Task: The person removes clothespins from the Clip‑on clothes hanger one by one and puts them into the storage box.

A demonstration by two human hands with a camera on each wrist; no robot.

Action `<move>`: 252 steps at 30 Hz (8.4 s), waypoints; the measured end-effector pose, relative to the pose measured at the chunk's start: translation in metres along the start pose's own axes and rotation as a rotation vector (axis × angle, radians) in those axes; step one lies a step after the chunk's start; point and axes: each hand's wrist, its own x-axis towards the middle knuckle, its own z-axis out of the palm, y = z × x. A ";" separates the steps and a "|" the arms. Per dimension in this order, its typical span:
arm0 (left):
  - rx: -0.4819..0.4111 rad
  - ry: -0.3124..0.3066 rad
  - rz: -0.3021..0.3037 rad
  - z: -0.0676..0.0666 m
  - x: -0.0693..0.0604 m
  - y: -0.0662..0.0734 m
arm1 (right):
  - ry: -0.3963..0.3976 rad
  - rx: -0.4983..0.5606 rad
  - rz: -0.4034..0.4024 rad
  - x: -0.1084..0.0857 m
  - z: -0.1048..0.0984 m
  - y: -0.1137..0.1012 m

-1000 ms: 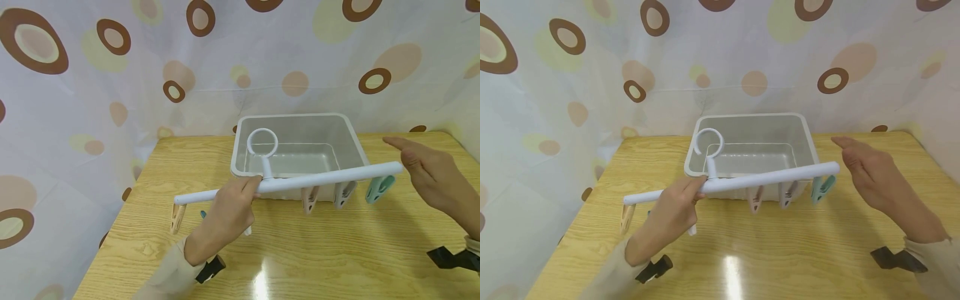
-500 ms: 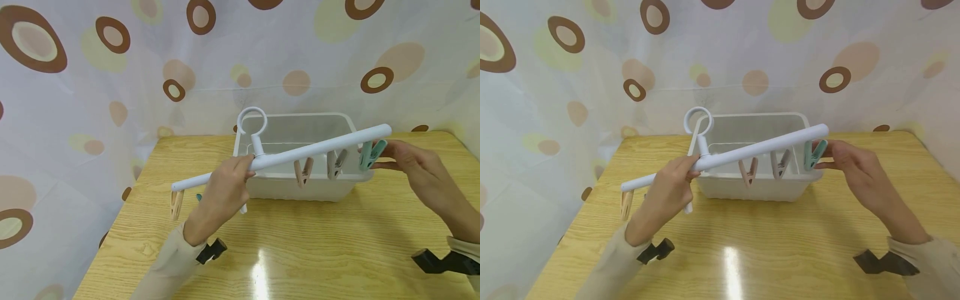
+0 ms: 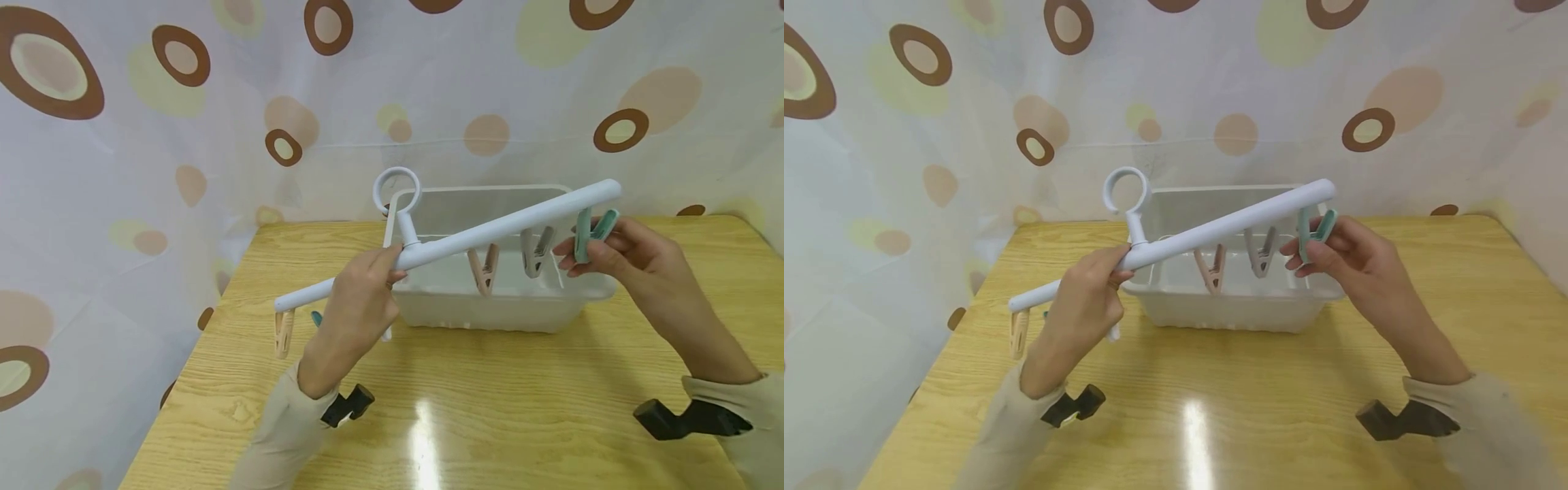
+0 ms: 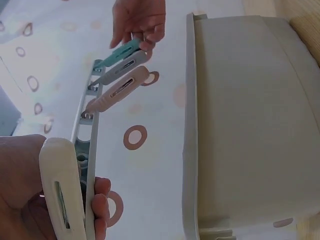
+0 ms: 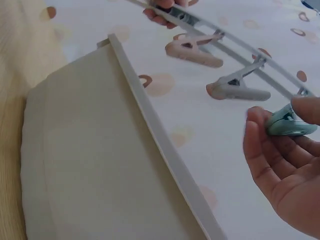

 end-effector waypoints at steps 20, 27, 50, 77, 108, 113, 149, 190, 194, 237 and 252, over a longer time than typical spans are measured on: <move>0.075 0.018 -0.068 -0.004 -0.004 -0.017 | 0.398 -0.664 -0.208 0.018 0.015 0.006; 0.058 -0.032 -0.096 -0.005 -0.005 -0.020 | 0.316 -0.774 -0.296 0.021 0.014 0.001; 0.096 0.074 -0.064 0.000 -0.004 -0.021 | -0.020 -0.137 -0.075 0.021 0.002 -0.005; 0.057 0.086 -0.130 -0.010 -0.004 -0.020 | 0.346 -1.121 -0.555 0.014 0.016 0.007; 0.109 0.083 -0.166 -0.027 -0.007 -0.027 | 0.124 -1.230 -0.371 0.036 -0.005 0.000; 0.117 0.087 -0.161 -0.029 -0.008 -0.025 | 0.121 -1.234 -0.368 0.042 -0.009 0.004; 0.104 0.062 -0.138 -0.033 -0.008 -0.021 | -0.021 -1.384 0.037 0.074 -0.032 0.028; 0.090 0.023 -0.115 -0.030 -0.007 -0.020 | -0.199 -1.440 0.112 0.080 -0.039 0.059; 0.100 0.022 -0.122 -0.029 -0.008 -0.021 | -0.141 -1.428 0.121 0.076 -0.036 0.050; 0.038 0.067 -0.040 -0.025 0.019 -0.015 | 0.096 -0.256 0.123 0.037 0.045 0.021; 0.054 0.050 -0.058 -0.022 0.013 -0.015 | 0.121 0.002 0.123 0.030 0.058 0.028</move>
